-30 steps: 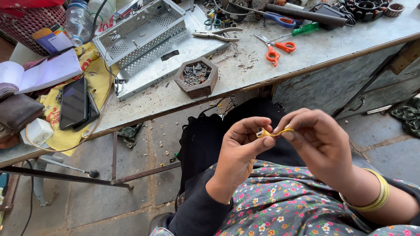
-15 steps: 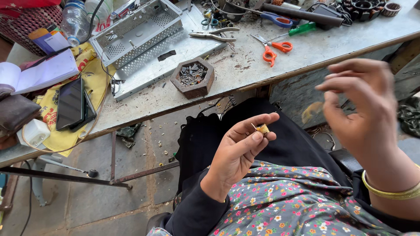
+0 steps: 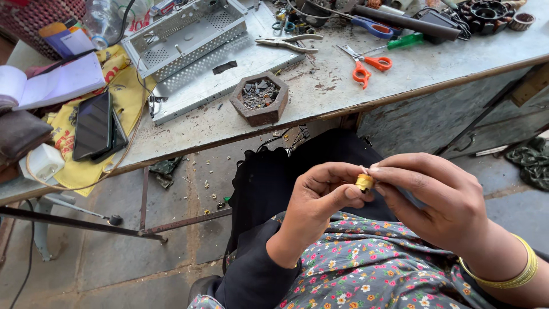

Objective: The person sits at a cluttered workbench and uses orange-handled scissors to trim a small yellow cylindrical object with a wire. They repeatedly cut and adjust the wire, occasionally pausing to inspect the object.

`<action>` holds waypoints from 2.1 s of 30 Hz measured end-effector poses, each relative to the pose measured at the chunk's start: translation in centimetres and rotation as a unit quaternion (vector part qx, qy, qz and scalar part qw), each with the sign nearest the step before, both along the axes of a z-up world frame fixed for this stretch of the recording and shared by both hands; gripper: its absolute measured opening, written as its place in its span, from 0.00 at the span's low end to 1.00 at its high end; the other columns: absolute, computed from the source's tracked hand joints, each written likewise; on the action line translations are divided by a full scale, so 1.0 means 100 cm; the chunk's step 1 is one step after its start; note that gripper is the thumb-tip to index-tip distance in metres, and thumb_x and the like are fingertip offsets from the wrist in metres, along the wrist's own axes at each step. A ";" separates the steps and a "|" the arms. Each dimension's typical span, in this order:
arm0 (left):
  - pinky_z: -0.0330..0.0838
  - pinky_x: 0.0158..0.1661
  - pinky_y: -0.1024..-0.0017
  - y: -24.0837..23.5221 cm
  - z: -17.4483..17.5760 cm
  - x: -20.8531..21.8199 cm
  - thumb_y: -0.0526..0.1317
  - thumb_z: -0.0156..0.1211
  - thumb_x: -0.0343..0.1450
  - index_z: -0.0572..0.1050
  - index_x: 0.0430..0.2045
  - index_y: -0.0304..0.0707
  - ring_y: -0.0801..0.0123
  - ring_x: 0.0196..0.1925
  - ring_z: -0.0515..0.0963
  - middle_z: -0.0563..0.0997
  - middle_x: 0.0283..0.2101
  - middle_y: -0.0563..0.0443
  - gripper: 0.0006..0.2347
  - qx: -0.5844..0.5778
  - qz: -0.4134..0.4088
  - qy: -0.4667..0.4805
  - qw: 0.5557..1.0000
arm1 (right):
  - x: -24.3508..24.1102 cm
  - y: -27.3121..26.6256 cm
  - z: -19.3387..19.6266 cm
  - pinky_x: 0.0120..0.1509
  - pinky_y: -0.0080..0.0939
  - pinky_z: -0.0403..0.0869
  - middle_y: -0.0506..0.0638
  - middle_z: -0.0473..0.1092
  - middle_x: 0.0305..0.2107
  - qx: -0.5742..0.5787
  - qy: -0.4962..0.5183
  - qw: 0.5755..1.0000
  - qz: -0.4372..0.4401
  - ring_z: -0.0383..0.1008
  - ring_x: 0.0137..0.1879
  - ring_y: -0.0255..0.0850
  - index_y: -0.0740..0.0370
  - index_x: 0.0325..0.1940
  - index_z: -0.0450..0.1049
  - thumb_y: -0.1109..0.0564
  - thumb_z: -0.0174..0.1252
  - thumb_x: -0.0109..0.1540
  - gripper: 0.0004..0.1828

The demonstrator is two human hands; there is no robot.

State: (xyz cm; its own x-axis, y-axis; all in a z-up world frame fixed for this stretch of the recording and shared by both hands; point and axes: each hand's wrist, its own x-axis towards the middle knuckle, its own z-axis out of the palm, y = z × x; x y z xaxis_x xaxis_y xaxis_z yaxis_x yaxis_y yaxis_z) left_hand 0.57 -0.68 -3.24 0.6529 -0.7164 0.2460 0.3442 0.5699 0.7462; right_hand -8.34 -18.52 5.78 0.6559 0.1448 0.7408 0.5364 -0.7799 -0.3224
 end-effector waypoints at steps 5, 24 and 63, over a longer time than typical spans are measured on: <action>0.81 0.52 0.74 -0.004 0.001 -0.007 0.28 0.64 0.75 0.78 0.51 0.25 0.67 0.49 0.84 0.83 0.49 0.42 0.11 0.005 0.029 -0.007 1.000 | -0.002 0.006 -0.003 0.43 0.41 0.77 0.53 0.76 0.36 -0.022 -0.031 0.998 -0.048 0.79 0.38 0.44 0.64 0.43 0.78 0.66 0.66 0.57 0.11; 0.81 0.48 0.76 -0.007 0.004 -0.009 0.31 0.62 0.77 0.79 0.50 0.25 0.68 0.46 0.85 0.84 0.45 0.43 0.09 0.023 0.063 -0.055 0.996 | 0.006 0.003 -0.021 0.42 0.38 0.78 0.54 0.76 0.34 0.043 0.002 0.998 -0.036 0.80 0.37 0.42 0.66 0.38 0.74 0.71 0.60 0.57 0.07; 0.80 0.52 0.77 0.003 0.022 -0.022 0.27 0.65 0.74 0.77 0.47 0.24 0.73 0.49 0.83 0.79 0.50 0.46 0.09 0.019 0.162 -0.186 0.969 | -0.011 0.006 -0.022 0.39 0.31 0.75 0.55 0.75 0.37 0.095 0.010 0.995 0.036 0.78 0.37 0.37 0.67 0.41 0.75 0.68 0.66 0.57 0.10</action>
